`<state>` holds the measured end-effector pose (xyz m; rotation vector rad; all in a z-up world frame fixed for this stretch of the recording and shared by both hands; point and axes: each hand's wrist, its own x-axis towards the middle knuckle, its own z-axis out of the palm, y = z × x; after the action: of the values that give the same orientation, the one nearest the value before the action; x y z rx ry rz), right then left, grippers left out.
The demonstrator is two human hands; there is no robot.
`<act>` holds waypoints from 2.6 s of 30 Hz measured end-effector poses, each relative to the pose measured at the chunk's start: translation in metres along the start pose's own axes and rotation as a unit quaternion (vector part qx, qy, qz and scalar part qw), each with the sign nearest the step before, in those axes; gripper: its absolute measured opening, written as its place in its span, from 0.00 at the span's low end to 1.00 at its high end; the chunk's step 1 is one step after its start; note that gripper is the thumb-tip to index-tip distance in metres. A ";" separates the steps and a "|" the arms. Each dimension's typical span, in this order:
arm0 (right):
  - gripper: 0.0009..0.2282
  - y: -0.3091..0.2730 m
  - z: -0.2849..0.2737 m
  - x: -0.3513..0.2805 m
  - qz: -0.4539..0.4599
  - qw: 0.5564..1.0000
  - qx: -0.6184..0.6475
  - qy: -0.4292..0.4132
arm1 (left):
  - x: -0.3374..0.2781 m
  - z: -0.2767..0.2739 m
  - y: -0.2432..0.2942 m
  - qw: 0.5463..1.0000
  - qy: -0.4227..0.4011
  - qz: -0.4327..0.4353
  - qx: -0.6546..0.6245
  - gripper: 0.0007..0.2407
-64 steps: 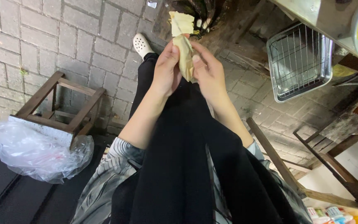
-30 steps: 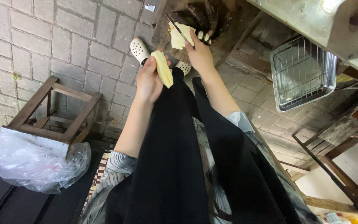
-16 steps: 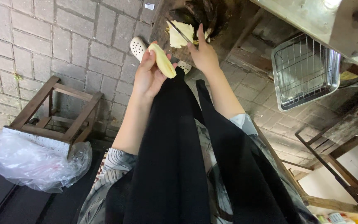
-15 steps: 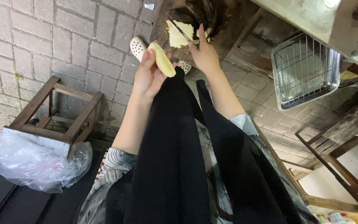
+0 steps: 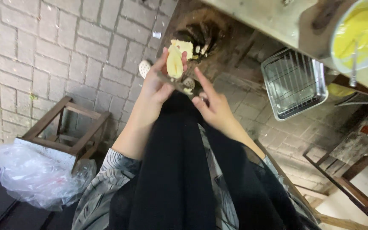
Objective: Peeling and slicing bananas into a bowl for food preparation
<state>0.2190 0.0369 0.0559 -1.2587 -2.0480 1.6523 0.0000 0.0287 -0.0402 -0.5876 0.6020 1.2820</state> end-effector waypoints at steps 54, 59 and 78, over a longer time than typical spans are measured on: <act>0.20 -0.107 -0.027 -0.043 -0.009 0.979 -0.182 0.095 | -0.125 0.136 -0.054 0.892 -0.068 0.402 0.194 0.17; 0.19 -0.106 -0.035 -0.037 -0.012 0.986 -0.132 0.101 | -0.117 0.125 -0.052 0.897 -0.074 0.390 0.195 0.20; 0.28 -0.085 -0.053 -0.033 -0.041 0.999 -0.018 -0.014 | -0.090 0.103 -0.026 0.995 0.002 0.103 -0.001 0.14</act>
<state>0.2324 0.0495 0.1600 -1.1528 -2.1254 1.6112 0.0186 0.0340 0.0981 -0.5401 0.6776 1.4761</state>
